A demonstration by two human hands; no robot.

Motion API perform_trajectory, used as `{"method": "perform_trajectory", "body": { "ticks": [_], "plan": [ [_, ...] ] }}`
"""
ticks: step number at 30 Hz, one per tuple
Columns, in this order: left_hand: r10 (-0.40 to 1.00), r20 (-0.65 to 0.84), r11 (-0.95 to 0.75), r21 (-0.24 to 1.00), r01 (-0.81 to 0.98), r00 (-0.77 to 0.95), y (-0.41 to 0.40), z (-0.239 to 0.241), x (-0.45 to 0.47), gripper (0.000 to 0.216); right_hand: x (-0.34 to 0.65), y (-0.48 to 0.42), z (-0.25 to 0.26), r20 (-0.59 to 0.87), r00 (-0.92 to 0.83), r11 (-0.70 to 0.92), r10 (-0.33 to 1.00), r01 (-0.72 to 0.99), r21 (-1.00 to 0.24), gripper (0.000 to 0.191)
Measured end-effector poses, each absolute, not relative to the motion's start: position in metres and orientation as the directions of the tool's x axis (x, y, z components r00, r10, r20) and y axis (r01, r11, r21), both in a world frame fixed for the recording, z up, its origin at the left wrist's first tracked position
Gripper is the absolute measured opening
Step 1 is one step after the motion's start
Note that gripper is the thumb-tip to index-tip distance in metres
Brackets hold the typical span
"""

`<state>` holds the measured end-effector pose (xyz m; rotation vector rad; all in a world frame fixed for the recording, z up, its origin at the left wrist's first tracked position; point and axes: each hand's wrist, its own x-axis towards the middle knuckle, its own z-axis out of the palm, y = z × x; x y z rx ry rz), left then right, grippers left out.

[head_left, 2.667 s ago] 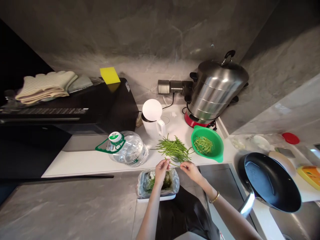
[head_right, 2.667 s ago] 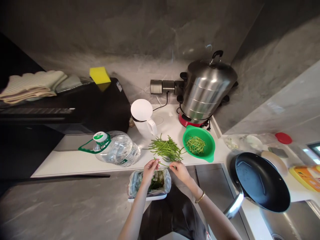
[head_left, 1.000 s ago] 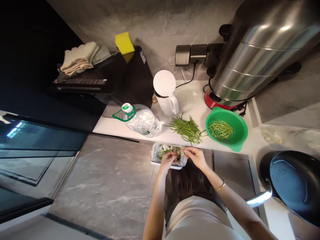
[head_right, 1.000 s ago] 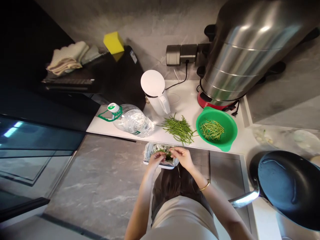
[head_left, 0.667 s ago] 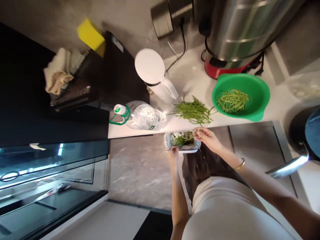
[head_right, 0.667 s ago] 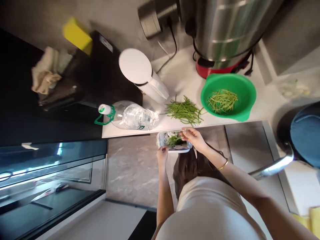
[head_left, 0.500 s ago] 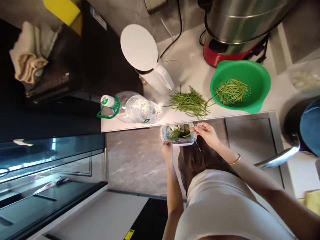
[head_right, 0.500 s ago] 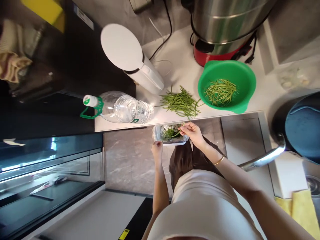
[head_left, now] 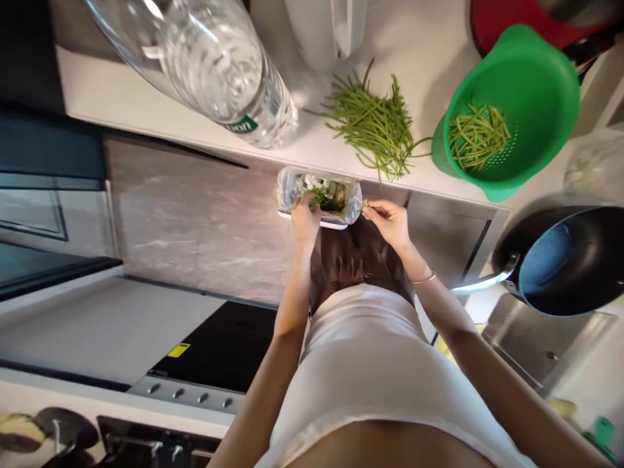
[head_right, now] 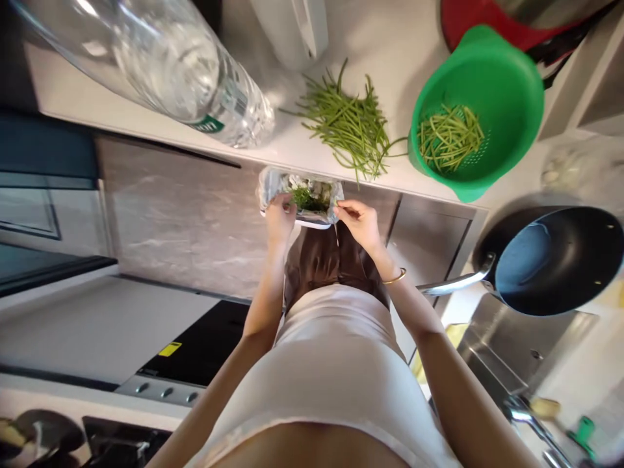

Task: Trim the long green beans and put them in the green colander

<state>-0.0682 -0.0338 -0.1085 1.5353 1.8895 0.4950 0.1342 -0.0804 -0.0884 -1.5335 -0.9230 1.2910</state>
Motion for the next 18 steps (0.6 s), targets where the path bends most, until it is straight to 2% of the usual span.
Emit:
{"method": "perform_trajectory", "body": {
  "ticks": [3,6,11,15,18],
  "plan": [
    [0.956,-0.290,0.218,0.789,0.574,0.037,-0.040,-0.089,-0.053,0.025,0.131,-0.085,-0.088,-0.271,0.144,-0.292,0.952,0.153,-0.944,0.025],
    [0.912,-0.366,0.253,0.859,0.445,0.187,-0.047,-0.065,-0.038,0.029,0.130,-0.083,-0.081,-0.199,0.067,-0.210,0.978,0.288,-0.934,0.021],
    [0.880,-0.423,0.309,0.856,0.415,0.217,-0.047,-0.049,-0.033,0.028,0.134,-0.076,-0.075,-0.037,-0.138,0.032,0.990,0.465,-0.885,0.021],
    [0.810,-0.512,0.371,0.825,0.427,0.286,-0.036,-0.046,-0.042,0.026,0.140,-0.073,-0.072,-0.005,-0.324,0.184,0.946,0.550,-0.814,0.025],
    [0.759,-0.552,0.431,0.824,0.369,0.346,-0.030,-0.044,-0.047,0.024,0.142,-0.070,-0.067,0.009,-0.389,0.246,0.921,0.563,-0.789,0.026]
  ]
}}
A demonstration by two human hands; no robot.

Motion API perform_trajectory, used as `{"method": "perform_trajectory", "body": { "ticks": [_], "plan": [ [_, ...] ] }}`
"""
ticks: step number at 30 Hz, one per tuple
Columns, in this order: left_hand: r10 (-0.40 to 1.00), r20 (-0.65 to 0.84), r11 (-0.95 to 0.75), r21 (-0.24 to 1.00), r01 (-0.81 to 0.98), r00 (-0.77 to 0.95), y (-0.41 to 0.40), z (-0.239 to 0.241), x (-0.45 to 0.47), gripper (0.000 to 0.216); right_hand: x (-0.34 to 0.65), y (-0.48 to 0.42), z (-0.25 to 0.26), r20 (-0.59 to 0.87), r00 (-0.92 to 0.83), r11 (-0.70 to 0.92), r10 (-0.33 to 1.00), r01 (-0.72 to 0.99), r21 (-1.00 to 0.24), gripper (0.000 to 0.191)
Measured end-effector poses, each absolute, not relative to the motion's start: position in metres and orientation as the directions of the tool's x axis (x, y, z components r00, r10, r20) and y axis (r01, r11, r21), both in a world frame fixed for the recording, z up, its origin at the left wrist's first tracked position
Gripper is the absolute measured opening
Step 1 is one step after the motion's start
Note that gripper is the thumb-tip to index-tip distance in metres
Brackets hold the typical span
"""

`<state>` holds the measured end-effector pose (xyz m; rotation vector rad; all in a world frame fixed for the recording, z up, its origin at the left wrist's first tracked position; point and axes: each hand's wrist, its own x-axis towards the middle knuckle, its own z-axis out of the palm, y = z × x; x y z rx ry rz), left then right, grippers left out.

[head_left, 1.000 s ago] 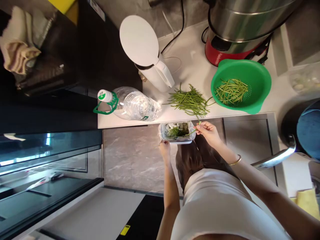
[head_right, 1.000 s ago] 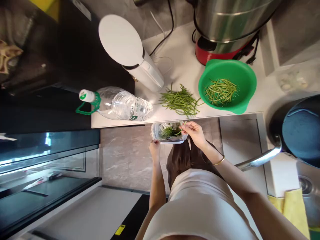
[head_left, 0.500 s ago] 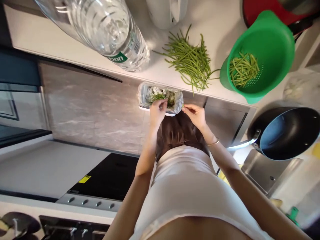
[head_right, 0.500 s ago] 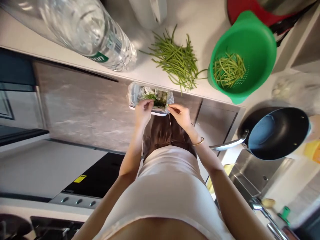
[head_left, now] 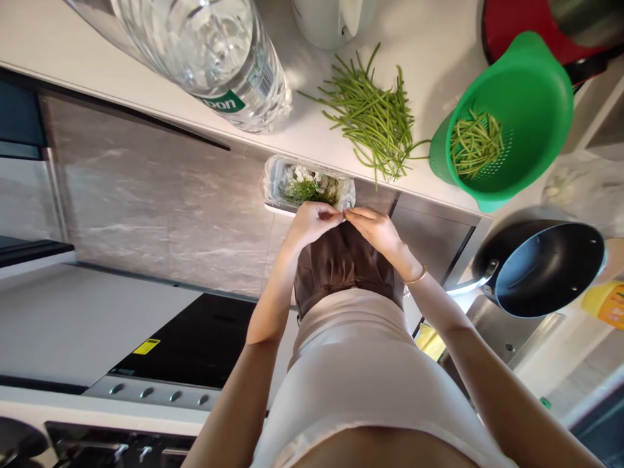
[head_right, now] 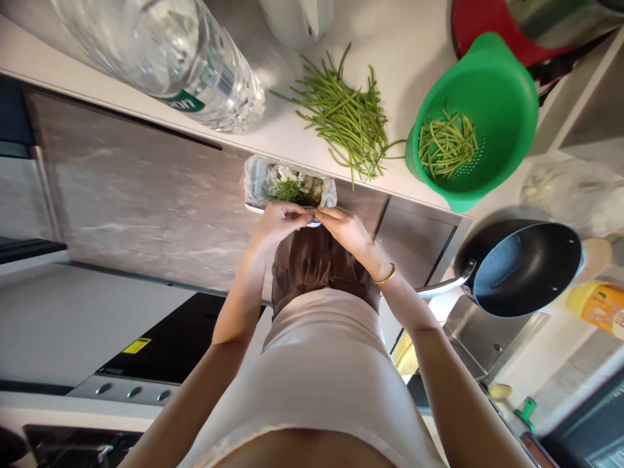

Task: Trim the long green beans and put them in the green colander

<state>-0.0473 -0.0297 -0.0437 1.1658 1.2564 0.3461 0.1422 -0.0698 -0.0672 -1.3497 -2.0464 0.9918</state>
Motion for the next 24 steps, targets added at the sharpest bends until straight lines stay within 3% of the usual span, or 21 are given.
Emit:
{"method": "perform_trajectory", "body": {
  "ticks": [6,14,20,24],
  "plan": [
    [0.715,-0.570,0.607,0.793,0.044,0.403,-0.029,-0.051,-0.049,0.022,0.138,-0.069,-0.062,0.045,-0.270,0.176,0.962,0.485,-0.857,0.023],
    [0.707,-0.550,0.669,0.724,-0.168,0.445,-0.039,-0.066,-0.047,0.026,0.123,-0.074,-0.062,-0.123,-0.025,-0.115,0.992,0.217,-0.969,0.017],
    [0.691,-0.597,0.682,0.726,-0.092,0.407,-0.034,-0.078,-0.055,0.024,0.115,-0.062,-0.072,-0.392,0.022,-0.389,0.920,-0.084,-0.917,0.012],
    [0.676,-0.667,0.696,0.718,0.028,0.312,-0.028,-0.092,-0.067,0.023,0.120,-0.051,-0.084,-0.470,0.178,-0.428,0.865,-0.229,-0.874,0.009]
  ]
}}
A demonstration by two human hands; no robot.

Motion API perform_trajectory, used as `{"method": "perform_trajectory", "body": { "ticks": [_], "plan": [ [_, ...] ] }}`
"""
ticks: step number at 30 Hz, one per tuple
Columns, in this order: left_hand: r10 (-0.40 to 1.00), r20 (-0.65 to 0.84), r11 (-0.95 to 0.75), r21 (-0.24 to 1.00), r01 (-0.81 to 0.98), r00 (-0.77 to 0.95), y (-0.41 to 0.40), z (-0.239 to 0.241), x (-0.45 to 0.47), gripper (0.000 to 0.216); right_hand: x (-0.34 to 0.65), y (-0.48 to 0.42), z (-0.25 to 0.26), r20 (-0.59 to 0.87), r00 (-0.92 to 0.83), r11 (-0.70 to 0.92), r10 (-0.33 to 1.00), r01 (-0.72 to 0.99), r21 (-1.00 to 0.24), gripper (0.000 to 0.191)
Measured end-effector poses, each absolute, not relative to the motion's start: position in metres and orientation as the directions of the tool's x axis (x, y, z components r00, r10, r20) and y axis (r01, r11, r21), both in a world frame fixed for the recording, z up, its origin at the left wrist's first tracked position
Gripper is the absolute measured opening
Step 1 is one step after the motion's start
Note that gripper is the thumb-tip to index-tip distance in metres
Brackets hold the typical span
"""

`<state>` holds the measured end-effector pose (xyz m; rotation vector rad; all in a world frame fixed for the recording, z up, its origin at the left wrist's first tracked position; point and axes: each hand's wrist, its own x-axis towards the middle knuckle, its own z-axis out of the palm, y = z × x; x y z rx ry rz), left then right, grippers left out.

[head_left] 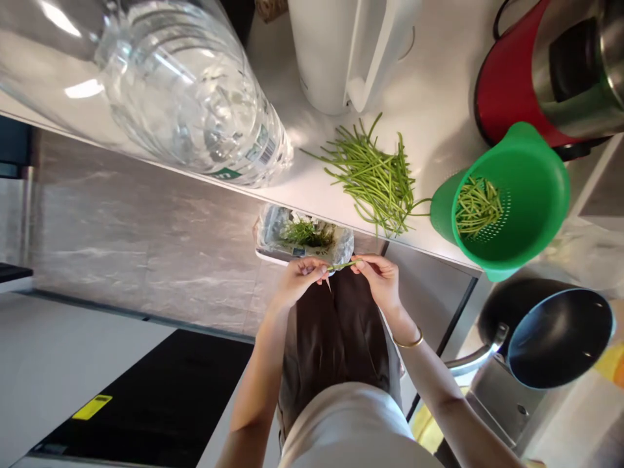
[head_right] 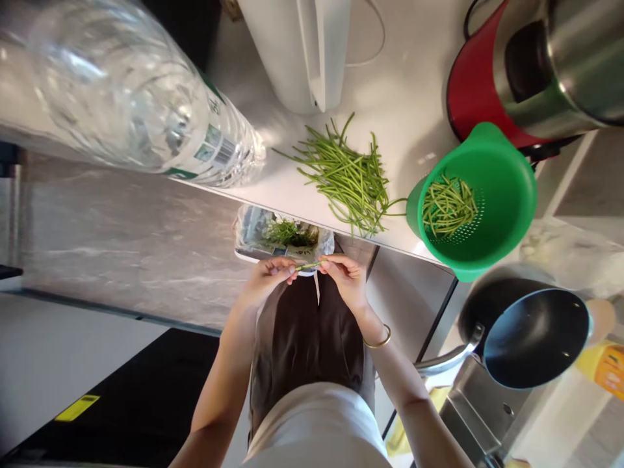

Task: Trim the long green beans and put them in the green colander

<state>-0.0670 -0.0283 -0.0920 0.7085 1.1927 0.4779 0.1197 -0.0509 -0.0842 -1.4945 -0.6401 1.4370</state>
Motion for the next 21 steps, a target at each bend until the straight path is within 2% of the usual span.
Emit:
{"method": "perform_trajectory", "body": {
  "ticks": [3,7,12,15,17,21],
  "plan": [
    [0.695,-0.684,0.670,0.728,0.144,0.221,-0.025,-0.106,-0.083,0.024,0.124,-0.045,-0.093,-0.483,0.294,-0.406,0.825,-0.286,-0.868,0.009],
    [0.761,-0.648,0.589,0.699,0.404,0.011,-0.022,-0.128,-0.109,0.025,0.124,-0.044,-0.102,-0.487,0.408,-0.369,0.772,-0.336,-0.866,0.013],
    [0.815,-0.555,0.487,0.500,0.716,-0.166,-0.019,-0.146,-0.132,0.017,0.125,-0.044,-0.109,-0.436,0.567,-0.303,0.699,-0.317,-0.898,0.015],
    [0.849,-0.492,0.415,0.397,0.818,-0.192,-0.013,-0.147,-0.139,0.014,0.128,-0.042,-0.114,-0.403,0.608,-0.274,0.684,-0.299,-0.914,0.015],
    [0.869,-0.471,0.371,0.419,0.829,-0.151,-0.008,-0.146,-0.139,0.014,0.127,-0.040,-0.114,-0.412,0.575,-0.300,0.707,-0.284,-0.911,0.015],
    [0.900,-0.436,0.278,0.581,0.765,0.005,0.000,-0.142,-0.127,0.016,0.111,-0.039,-0.111,-0.458,0.437,-0.388,0.774,-0.243,-0.889,0.015]
  ]
}}
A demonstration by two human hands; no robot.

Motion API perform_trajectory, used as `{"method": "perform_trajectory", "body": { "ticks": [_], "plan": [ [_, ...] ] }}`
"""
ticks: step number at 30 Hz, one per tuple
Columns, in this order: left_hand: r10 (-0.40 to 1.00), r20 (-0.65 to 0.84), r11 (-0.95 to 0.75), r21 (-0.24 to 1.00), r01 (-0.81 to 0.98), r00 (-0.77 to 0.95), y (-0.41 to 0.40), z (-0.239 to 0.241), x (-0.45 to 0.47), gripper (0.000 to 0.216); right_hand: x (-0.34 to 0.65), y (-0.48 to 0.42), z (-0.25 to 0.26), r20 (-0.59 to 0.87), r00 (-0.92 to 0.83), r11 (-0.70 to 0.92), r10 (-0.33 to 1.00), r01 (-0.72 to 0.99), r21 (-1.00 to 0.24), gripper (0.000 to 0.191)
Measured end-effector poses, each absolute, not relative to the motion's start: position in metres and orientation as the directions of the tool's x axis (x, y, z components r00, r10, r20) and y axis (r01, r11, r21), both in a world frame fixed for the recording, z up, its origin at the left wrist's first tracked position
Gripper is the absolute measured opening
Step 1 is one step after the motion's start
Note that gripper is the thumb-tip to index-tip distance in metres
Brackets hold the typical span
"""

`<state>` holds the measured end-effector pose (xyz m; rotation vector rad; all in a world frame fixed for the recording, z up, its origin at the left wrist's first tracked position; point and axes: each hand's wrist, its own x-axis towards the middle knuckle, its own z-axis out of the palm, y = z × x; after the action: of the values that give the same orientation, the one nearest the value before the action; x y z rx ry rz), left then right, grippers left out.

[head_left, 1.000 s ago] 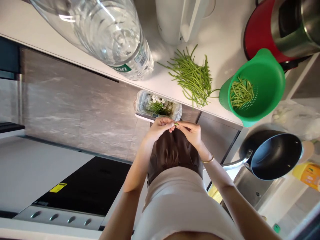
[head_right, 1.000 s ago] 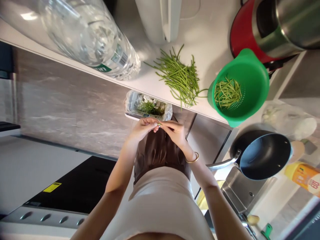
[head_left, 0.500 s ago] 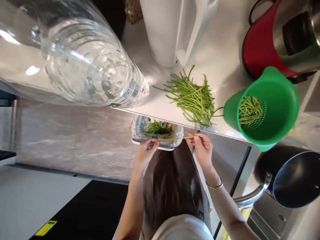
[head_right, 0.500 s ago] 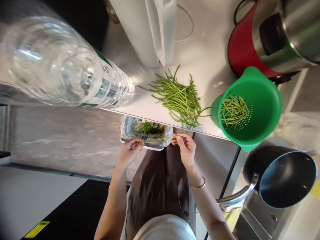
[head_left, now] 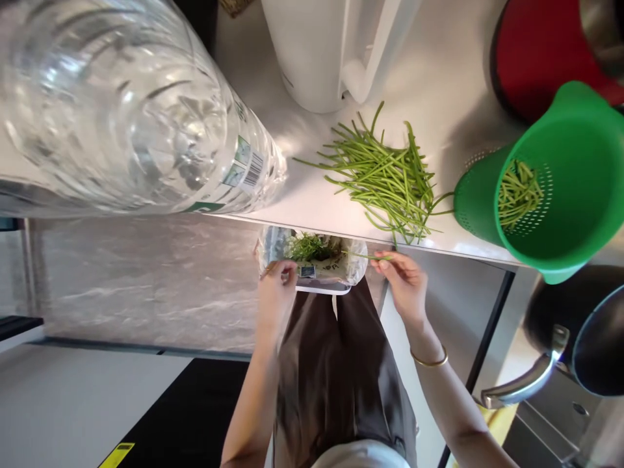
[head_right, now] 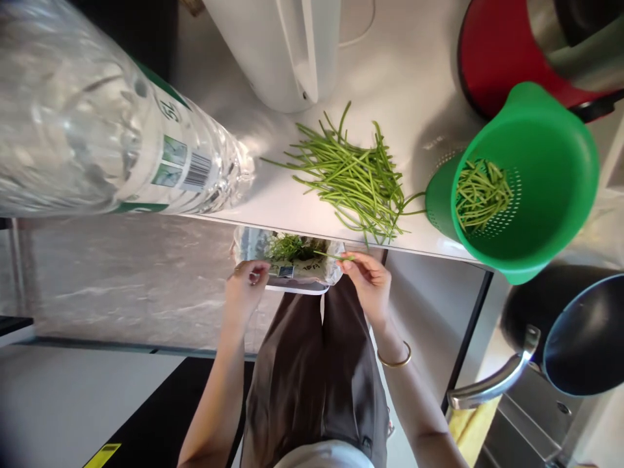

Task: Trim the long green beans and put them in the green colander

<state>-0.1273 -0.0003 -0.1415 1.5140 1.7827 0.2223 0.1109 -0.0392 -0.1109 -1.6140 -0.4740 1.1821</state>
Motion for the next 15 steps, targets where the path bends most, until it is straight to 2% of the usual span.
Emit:
{"method": "perform_trajectory", "body": {
  "ticks": [4,7,11,15],
  "plan": [
    [0.893,-0.431,0.240,0.702,0.671,0.131,0.002,-0.131,-0.102,0.023,0.090,-0.041,-0.109,-0.476,0.368,-0.428,0.799,-0.209,-0.879,0.012],
    [0.878,-0.449,0.293,0.778,0.556,0.165,-0.001,-0.117,-0.083,0.024,0.083,-0.044,-0.111,-0.445,0.353,-0.428,0.823,-0.129,-0.895,0.012],
    [0.844,-0.493,0.399,0.841,0.366,0.210,-0.008,-0.102,-0.064,0.022,0.085,-0.047,-0.113,-0.308,0.323,-0.354,0.895,0.093,-0.931,0.014],
    [0.841,-0.500,0.407,0.838,0.363,0.210,-0.014,-0.098,-0.056,0.021,0.089,-0.050,-0.111,-0.165,0.230,-0.231,0.959,0.297,-0.926,0.016]
  ]
}}
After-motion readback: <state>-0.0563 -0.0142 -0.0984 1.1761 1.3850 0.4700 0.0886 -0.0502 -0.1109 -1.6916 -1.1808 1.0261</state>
